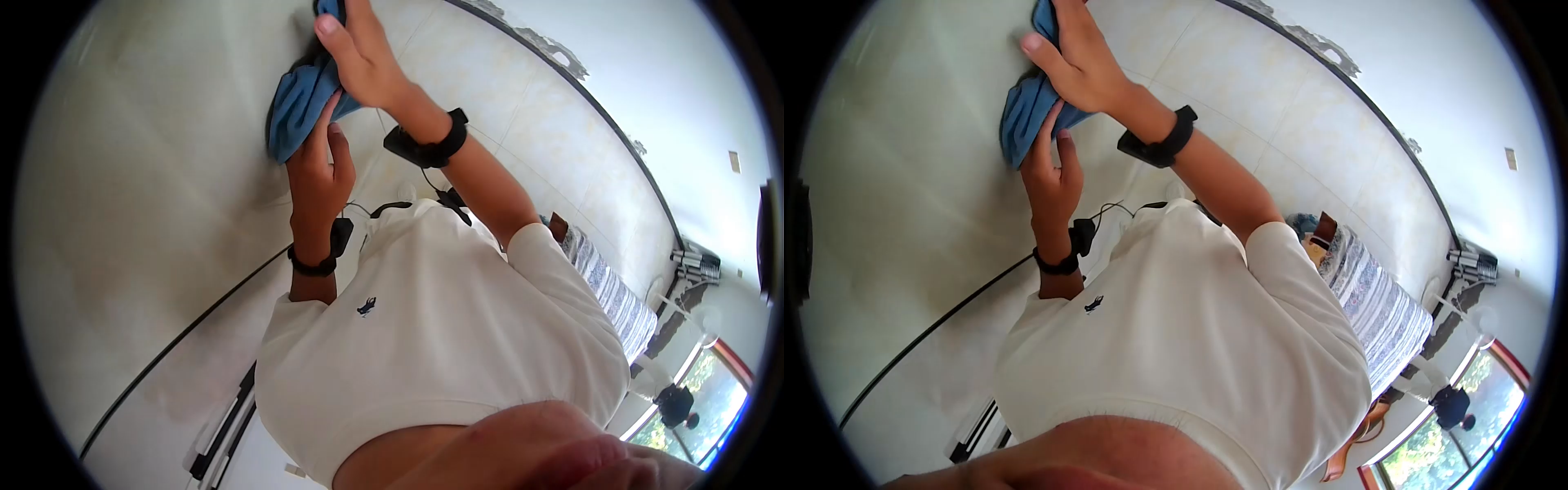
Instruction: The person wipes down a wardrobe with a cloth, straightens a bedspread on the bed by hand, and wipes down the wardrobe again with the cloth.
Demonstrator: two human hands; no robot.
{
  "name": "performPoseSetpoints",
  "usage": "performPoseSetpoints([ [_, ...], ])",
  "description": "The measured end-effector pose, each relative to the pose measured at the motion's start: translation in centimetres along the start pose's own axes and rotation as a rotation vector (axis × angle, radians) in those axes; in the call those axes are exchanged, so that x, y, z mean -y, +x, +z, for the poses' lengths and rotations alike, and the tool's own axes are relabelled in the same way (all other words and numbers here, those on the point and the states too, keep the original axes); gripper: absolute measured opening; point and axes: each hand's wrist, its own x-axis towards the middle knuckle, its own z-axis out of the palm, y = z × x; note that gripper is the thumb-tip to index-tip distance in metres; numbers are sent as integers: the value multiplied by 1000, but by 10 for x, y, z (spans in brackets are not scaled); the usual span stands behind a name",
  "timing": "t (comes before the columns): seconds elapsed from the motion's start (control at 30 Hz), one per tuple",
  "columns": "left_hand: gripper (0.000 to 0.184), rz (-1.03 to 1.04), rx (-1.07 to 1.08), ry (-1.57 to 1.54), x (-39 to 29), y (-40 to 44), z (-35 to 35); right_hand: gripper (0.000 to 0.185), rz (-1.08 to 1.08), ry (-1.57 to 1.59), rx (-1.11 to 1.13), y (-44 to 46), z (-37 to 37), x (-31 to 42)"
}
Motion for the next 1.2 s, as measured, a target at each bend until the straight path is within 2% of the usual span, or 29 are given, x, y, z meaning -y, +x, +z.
performPoseSetpoints([
  [0.1,33,33,20,96,3,4,2,62,131,140,40,3,4,2],
  [0.13,34,55,16,258,7,3,10,62,270,241,139,1,-5,8],
  [0.17,35,82,13,415,14,3,20,62,272,262,136,-7,0,-2],
  [0.2,35,84,-19,495,23,1,35,52,345,296,118,-26,5,-22],
  [0.23,35,85,-19,505,35,-1,48,45,417,325,100,-45,8,-38],
  [0.33,32,55,-1,496,54,-1,82,49,748,402,173,-94,5,-74],
  [0.37,29,89,-4,520,55,5,88,49,731,396,137,-92,-2,-78],
  [0.43,27,178,15,533,58,29,95,54,889,813,180,-81,-21,-72],
  [0.5,29,-19,39,192,55,43,103,52,922,894,448,-53,-58,-63],
  [0.57,26,56,-346,-326,59,58,141,47,614,717,319,-38,-76,-47],
  [0.6,26,90,-300,-361,52,73,166,45,535,625,365,-43,-83,-57],
  [0.63,22,2,-434,-388,39,83,193,45,536,594,311,-48,-99,-67],
  [0.7,14,-187,-699,-442,8,101,245,46,693,634,314,-57,-140,-86],
  [0.73,12,-219,-488,-601,-23,106,247,49,769,628,209,-63,-168,-95],
  [0.77,12,-210,-449,-633,-36,106,267,49,774,597,168,-80,-198,-102],
  [0.83,14,-201,-72,-642,-53,114,302,52,963,584,171,-103,-253,-113],
  [0.87,21,-68,122,-706,-53,122,341,52,982,528,103,-121,-294,-126],
  [0.9,21,-58,155,-739,-73,118,354,53,991,446,133,-136,-322,-118],
  [0.97,13,33,463,-943,-103,119,382,54,1041,316,105,-159,-375,-107],
  [1.0,15,134,516,-737,-118,123,391,52,1079,211,150,-166,-401,-95],
  [1.03,15,147,552,-775,-143,124,398,51,1119,107,196,-177,-429,-77],
  [1.07,14,164,657,-835,-169,128,414,50,1015,13,102,-195,-454,-65],
  [1.1,14,185,756,-881,-184,133,426,50,1031,-16,66,-205,-471,-53],
  [1.13,21,346,772,-877,-200,135,442,47,1154,-119,41,-218,-488,-36],
  [1.17,21,380,803,-901,-226,131,459,44,1263,-220,5,-231,-512,-18],
  [1.2,26,222,837,-1023,-244,131,464,42,1212,-415,-68,-266,-513,-23],
])
